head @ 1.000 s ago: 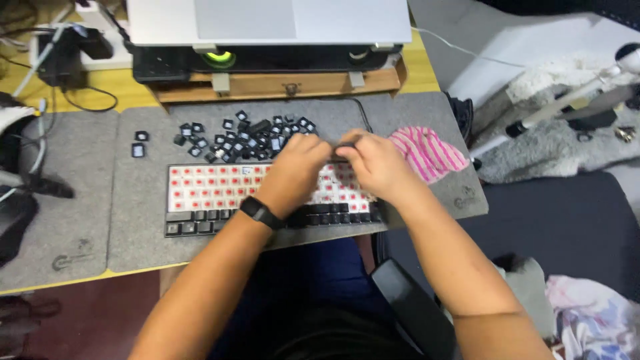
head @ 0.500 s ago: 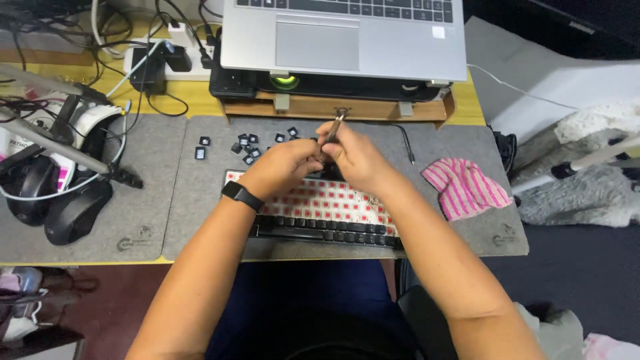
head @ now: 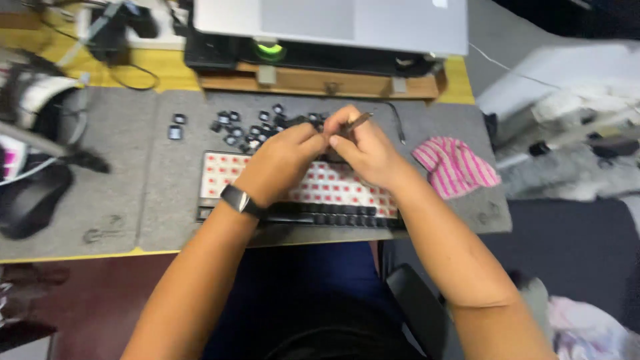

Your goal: The person installs black keycaps onto a mechanical keyboard base with red switches using a keycap puller. They pick up keycaps from a pile on the desk and press them into place one by one across the keyboard.

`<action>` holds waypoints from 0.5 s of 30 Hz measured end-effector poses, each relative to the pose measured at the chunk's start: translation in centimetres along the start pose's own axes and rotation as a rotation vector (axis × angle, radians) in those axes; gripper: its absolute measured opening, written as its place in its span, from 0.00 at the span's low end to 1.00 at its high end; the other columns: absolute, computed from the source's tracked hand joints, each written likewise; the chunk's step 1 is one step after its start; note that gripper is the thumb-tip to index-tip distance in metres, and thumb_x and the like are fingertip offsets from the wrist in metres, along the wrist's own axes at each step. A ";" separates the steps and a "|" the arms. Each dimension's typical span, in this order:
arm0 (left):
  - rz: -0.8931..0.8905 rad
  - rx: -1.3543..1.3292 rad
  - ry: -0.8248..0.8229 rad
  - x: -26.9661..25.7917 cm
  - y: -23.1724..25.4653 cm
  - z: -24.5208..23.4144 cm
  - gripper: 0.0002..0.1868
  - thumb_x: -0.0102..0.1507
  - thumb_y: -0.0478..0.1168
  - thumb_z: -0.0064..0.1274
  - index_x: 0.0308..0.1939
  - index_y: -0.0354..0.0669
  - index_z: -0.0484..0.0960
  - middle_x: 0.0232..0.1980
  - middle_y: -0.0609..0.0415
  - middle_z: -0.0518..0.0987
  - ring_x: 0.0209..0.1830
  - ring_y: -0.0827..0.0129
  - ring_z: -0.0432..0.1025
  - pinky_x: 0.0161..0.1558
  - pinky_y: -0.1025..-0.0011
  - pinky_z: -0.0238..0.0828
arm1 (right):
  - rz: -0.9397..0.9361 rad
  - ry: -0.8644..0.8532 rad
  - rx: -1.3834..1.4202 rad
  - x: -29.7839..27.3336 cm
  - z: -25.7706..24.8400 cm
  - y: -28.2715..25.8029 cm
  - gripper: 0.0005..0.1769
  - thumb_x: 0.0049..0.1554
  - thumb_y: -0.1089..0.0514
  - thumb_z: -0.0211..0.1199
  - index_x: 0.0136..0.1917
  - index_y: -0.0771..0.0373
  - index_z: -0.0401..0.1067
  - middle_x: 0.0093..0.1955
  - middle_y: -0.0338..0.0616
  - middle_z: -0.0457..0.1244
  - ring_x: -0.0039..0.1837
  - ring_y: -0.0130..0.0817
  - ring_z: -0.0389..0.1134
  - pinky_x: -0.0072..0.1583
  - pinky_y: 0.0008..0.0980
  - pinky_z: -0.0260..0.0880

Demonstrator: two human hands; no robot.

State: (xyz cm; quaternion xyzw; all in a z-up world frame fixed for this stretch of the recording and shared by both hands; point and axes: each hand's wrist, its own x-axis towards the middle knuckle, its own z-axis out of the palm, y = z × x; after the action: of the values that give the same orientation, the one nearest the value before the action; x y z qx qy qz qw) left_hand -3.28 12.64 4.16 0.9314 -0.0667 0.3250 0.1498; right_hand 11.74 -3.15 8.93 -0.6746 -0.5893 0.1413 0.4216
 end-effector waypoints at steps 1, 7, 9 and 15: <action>0.005 -0.013 0.004 0.0 1.5 -0.3 0.06 0.71 0.39 0.45 0.49 0.52 0.77 0.38 0.58 0.72 0.42 0.61 0.75 0.43 0.69 0.74 | 0.010 0.002 -0.010 -1.4 -0.9 -0.1 0.09 0.63 0.59 0.58 0.57 0.60 0.68 0.47 0.48 0.67 0.54 0.49 0.71 0.56 0.44 0.70; -0.103 -0.052 0.147 -4.6 3.5 -1.1 0.15 0.63 0.34 0.56 0.54 0.47 0.82 0.40 0.53 0.78 0.43 0.54 0.76 0.44 0.62 0.74 | 0.158 -0.008 -0.145 -9.6 -3.5 -0.7 0.09 0.63 0.57 0.57 0.52 0.63 0.73 0.46 0.52 0.70 0.52 0.52 0.73 0.57 0.46 0.71; -0.174 0.112 0.184 -7.2 2.6 -1.5 0.15 0.61 0.33 0.58 0.52 0.44 0.83 0.41 0.50 0.78 0.42 0.51 0.75 0.44 0.60 0.71 | 0.162 -0.016 -0.213 -11.6 -3.6 0.0 0.05 0.61 0.60 0.60 0.50 0.61 0.72 0.46 0.48 0.70 0.52 0.50 0.73 0.56 0.43 0.71; -0.425 0.385 0.197 -15.5 0.5 -5.4 0.15 0.61 0.33 0.64 0.52 0.45 0.85 0.44 0.53 0.80 0.45 0.54 0.75 0.49 0.59 0.69 | 0.156 -0.068 -0.217 -12.4 -3.1 -1.6 0.03 0.61 0.61 0.58 0.48 0.61 0.71 0.45 0.50 0.70 0.51 0.52 0.73 0.55 0.47 0.72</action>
State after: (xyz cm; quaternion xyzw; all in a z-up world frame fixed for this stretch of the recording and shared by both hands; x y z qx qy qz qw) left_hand -18.61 14.29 -1.37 0.8998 0.2071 0.3818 0.0410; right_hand 9.47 -15.83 8.13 -0.7549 -0.5606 0.1319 0.3139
